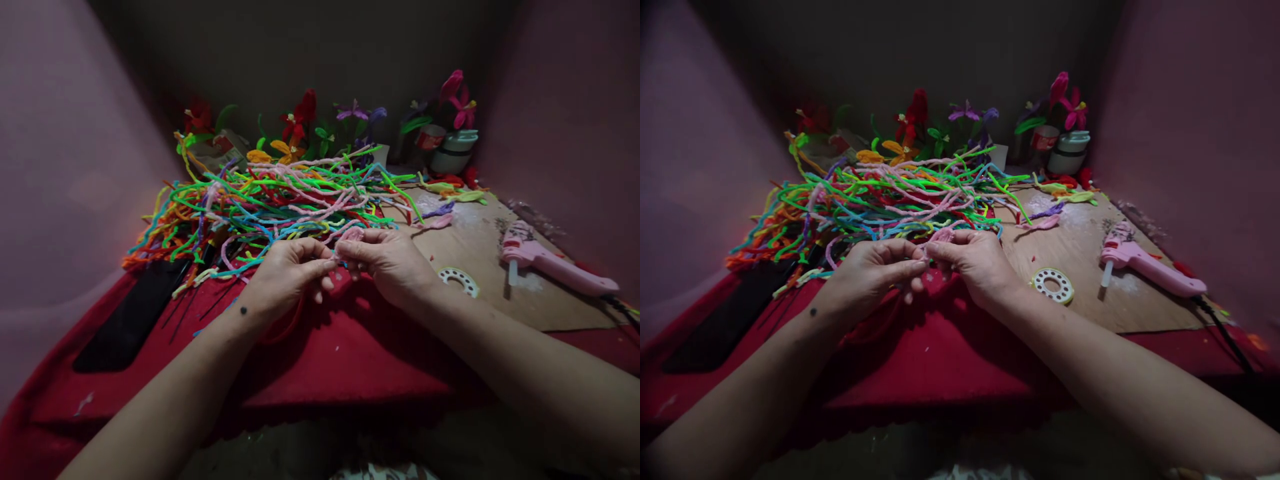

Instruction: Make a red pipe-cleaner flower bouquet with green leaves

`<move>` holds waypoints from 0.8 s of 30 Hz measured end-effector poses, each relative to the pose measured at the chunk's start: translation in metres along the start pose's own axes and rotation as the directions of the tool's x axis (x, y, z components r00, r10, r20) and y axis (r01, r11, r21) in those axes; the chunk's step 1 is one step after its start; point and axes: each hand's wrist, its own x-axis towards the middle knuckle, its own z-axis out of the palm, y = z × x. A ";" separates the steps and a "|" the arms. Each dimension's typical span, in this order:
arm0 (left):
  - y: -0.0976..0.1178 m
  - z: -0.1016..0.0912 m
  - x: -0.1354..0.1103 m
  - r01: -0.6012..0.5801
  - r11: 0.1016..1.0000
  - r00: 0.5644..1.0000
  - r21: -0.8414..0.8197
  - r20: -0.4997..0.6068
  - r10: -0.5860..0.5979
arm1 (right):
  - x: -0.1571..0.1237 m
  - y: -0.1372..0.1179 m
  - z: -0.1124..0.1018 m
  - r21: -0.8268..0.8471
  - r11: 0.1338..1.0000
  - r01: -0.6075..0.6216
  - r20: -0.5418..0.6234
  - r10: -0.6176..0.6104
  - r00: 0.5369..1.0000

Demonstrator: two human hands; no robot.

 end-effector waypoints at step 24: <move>-0.006 0.000 0.001 0.045 0.995 0.998 -0.090 0.043 -0.042 | 0.001 0.000 0.002 0.030 1.000 0.005 0.011 -0.006 1.000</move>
